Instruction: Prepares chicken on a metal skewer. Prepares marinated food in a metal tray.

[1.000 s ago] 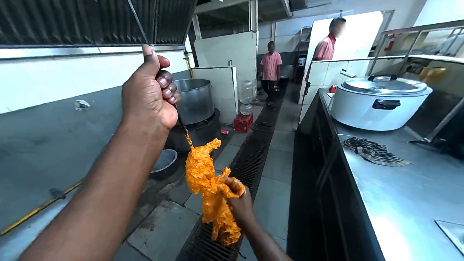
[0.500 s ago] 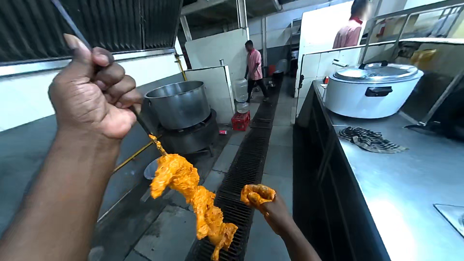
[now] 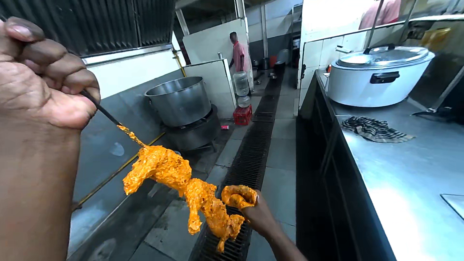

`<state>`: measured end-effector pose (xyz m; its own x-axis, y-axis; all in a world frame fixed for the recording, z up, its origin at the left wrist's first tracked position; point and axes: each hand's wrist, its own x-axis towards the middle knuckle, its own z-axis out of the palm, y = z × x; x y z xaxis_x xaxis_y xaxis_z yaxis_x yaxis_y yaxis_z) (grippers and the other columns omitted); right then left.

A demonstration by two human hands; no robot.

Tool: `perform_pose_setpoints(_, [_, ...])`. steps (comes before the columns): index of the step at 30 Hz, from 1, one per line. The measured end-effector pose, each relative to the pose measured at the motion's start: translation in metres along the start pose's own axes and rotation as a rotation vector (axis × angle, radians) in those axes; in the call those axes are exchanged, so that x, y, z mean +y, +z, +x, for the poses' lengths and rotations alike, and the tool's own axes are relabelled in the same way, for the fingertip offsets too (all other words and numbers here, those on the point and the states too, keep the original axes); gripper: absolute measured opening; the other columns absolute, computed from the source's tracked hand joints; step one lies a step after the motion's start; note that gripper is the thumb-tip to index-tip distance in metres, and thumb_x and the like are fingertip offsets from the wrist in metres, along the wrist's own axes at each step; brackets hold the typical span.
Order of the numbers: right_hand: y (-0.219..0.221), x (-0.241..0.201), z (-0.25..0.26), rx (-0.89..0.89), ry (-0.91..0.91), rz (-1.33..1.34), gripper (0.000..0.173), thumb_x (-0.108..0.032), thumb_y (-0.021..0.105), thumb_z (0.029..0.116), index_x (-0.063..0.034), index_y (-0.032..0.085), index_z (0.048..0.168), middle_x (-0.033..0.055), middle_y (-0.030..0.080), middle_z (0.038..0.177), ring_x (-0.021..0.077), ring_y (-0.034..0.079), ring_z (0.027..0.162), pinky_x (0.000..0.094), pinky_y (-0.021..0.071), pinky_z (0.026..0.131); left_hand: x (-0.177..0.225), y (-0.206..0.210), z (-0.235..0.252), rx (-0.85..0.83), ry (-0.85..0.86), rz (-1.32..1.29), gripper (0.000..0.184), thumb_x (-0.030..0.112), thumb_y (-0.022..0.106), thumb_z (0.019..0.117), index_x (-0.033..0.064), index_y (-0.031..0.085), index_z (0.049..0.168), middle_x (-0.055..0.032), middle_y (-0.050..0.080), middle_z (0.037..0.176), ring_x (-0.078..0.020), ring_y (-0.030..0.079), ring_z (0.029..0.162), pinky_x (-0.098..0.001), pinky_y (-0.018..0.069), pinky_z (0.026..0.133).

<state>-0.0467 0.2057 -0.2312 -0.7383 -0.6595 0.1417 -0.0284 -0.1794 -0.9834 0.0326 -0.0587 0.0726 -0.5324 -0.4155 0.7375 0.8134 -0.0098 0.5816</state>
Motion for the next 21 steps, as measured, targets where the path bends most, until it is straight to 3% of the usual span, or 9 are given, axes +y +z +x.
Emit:
perform_pose_setpoints(3, [0.015,0.023,-0.006,0.175,-0.181,-0.071,0.03,-0.003,0.063,0.0863,0.0072,0.069,0.114,0.0092,0.073,0.104,0.0017,0.067,0.098,0.0194,0.0536,0.09,0.002,-0.011,0.012,-0.113,0.026,-0.051,0.031,0.017,0.033,0.1088,0.0143,0.055,0.086,0.0073,0.044,0.06,0.0011,0.039,0.046,-0.0097,0.0336,0.043])
perform_pose_setpoints(5, [0.028,0.048,-0.008,0.217,-0.347,-0.192,0.046,-0.002,0.065,0.0781,0.0147,0.064,0.121,0.0236,0.07,0.117,0.0208,0.068,0.111,0.0333,0.0532,0.098,0.002,-0.019,0.02,-0.171,0.013,-0.121,0.029,0.017,0.034,0.1088,0.0125,0.056,0.09,0.0062,0.046,0.063,0.0009,0.041,0.048,-0.0095,0.0356,0.045])
perform_pose_setpoints(7, [0.032,0.058,-0.011,0.022,-0.341,-0.372,0.058,0.0,0.073,0.0768,0.0184,0.058,0.13,0.0341,0.062,0.131,0.0403,0.062,0.125,0.0476,0.0477,0.108,0.001,-0.024,0.028,-0.189,0.005,-0.17,0.027,0.016,0.036,0.1084,0.0113,0.055,0.09,0.0056,0.046,0.063,0.001,0.04,0.047,-0.0092,0.0353,0.045])
perform_pose_setpoints(8, [0.03,0.056,-0.01,-0.097,-0.286,-0.439,0.06,0.001,0.075,0.0792,0.0178,0.056,0.133,0.0352,0.057,0.137,0.0431,0.056,0.131,0.0484,0.0428,0.113,0.0,-0.025,0.029,-0.188,0.008,-0.171,0.027,0.016,0.035,0.1085,0.0112,0.055,0.091,0.0056,0.046,0.064,0.0011,0.039,0.048,-0.0092,0.0349,0.045])
perform_pose_setpoints(11, [0.025,0.06,-0.005,-0.108,-0.298,-0.486,0.063,0.003,0.076,0.0747,0.0182,0.057,0.132,0.0356,0.058,0.136,0.0444,0.057,0.131,0.0473,0.0428,0.114,-0.001,-0.023,0.03,-0.194,-0.003,-0.195,0.026,0.017,0.035,0.1088,0.0115,0.055,0.093,0.0062,0.045,0.064,0.0017,0.039,0.047,-0.0088,0.0345,0.044])
perform_pose_setpoints(16, [0.012,0.057,0.007,-0.171,-0.17,-0.415,0.054,0.004,0.068,0.0813,0.0145,0.057,0.133,0.0321,0.06,0.133,0.0393,0.058,0.128,0.0481,0.044,0.111,-0.002,-0.031,0.031,-0.205,-0.031,-0.241,0.027,0.019,0.036,0.109,0.0118,0.056,0.093,0.0058,0.047,0.067,0.0015,0.041,0.049,-0.0085,0.0355,0.045])
perform_pose_setpoints(18, [0.014,0.063,0.009,-0.196,-0.112,-0.317,0.053,0.005,0.066,0.0828,0.0133,0.056,0.135,0.029,0.061,0.133,0.0326,0.059,0.127,0.0443,0.0451,0.11,-0.002,-0.044,0.034,-0.227,-0.062,-0.294,0.029,0.017,0.032,0.1082,0.0108,0.055,0.092,0.0053,0.047,0.068,0.0014,0.041,0.051,-0.0084,0.0357,0.048])
perform_pose_setpoints(19, [0.017,0.072,0.009,-0.122,-0.11,-0.239,0.05,0.004,0.065,0.0823,0.0124,0.058,0.131,0.026,0.064,0.128,0.027,0.062,0.121,0.0404,0.0484,0.107,-0.002,-0.047,0.033,-0.231,-0.085,-0.307,0.031,0.017,0.031,0.1076,0.01,0.056,0.091,0.0048,0.047,0.068,0.0012,0.042,0.052,-0.0084,0.0364,0.049])
perform_pose_setpoints(21, [0.019,0.081,0.007,-0.061,-0.116,-0.154,0.055,0.0,0.062,0.0835,0.0126,0.054,0.136,0.0255,0.062,0.132,0.0244,0.061,0.124,0.038,0.0473,0.109,0.0,-0.037,0.025,-0.196,-0.11,-0.301,0.033,0.016,0.033,0.1069,0.009,0.058,0.086,0.0039,0.05,0.066,0.0016,0.045,0.051,-0.0077,0.0378,0.047])
